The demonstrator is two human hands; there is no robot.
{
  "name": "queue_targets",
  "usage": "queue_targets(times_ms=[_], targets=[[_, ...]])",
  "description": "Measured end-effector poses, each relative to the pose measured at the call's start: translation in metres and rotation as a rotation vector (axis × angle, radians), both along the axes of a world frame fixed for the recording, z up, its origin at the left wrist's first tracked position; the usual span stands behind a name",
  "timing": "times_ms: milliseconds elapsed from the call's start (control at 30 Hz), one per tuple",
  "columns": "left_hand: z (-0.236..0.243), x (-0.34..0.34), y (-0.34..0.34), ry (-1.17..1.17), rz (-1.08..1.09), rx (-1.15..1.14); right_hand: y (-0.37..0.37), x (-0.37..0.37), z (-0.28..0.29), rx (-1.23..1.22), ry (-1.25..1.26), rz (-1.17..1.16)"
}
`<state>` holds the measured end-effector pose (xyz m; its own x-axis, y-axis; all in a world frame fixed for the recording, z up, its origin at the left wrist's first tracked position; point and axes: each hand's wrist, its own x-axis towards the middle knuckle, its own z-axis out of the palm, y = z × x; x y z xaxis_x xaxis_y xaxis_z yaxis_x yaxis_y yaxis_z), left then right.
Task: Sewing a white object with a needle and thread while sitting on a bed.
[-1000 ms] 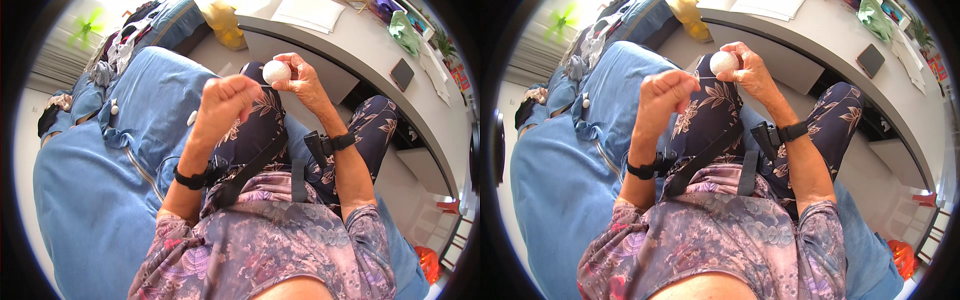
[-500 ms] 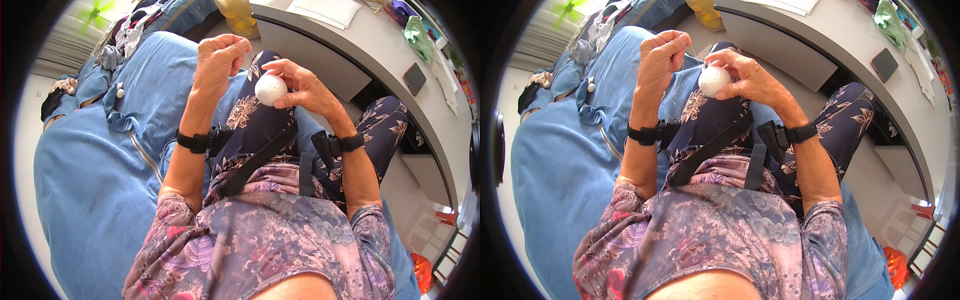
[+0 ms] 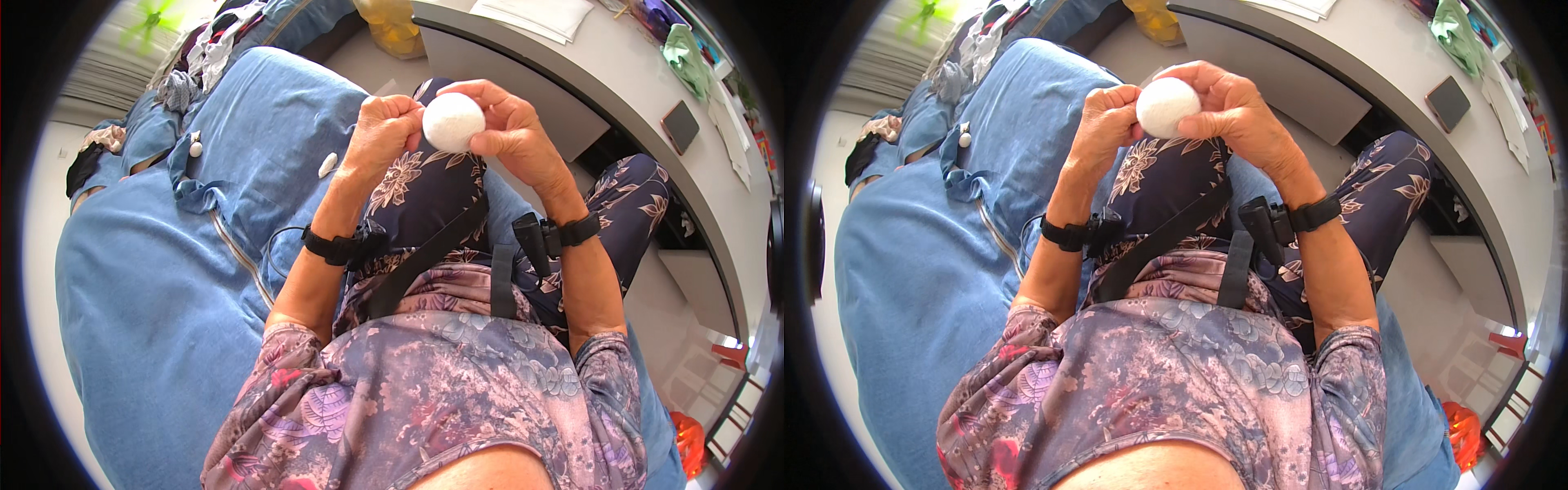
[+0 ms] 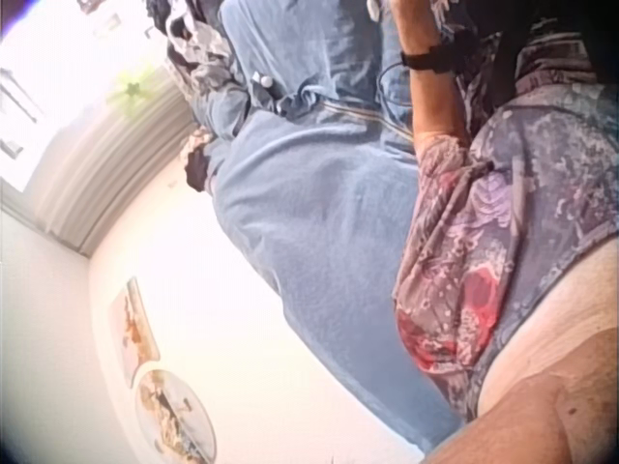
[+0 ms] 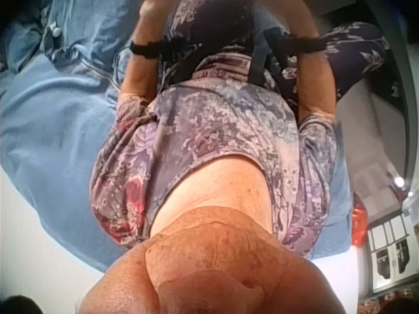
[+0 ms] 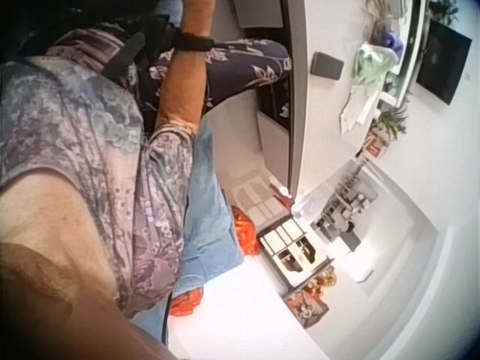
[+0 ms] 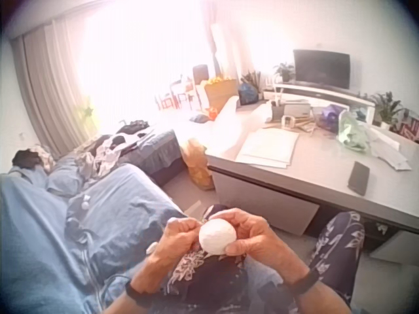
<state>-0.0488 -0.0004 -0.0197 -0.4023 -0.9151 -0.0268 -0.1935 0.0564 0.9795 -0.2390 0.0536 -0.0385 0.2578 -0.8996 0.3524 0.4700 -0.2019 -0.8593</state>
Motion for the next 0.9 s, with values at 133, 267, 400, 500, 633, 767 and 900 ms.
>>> queue_targets(times_ms=[133,267,400,500,633,767,900], targets=[[-0.001,0.003,0.007,-0.003,-0.051,0.035,-0.006,-0.008,-0.009,0.043,-0.125,-0.094],[0.007,0.005,0.023,0.009,-0.068,0.077,-0.020,-0.019,-0.021,0.031,-0.237,-0.149],[0.010,0.010,0.034,0.000,-0.104,0.092,-0.024,-0.028,-0.024,0.041,-0.425,-0.132],[0.017,0.012,0.042,-0.034,-0.170,0.078,-0.028,-0.033,-0.028,0.093,-0.435,-0.226],[0.031,0.015,0.050,-0.024,-0.280,-0.015,-0.027,-0.031,-0.030,0.140,-0.289,-0.369],[0.052,0.011,0.051,0.019,-0.228,-0.045,-0.018,-0.020,-0.019,0.112,0.202,-0.452],[0.057,0.008,0.027,0.114,-0.136,-0.163,-0.011,-0.005,-0.014,0.010,0.287,-0.250]])
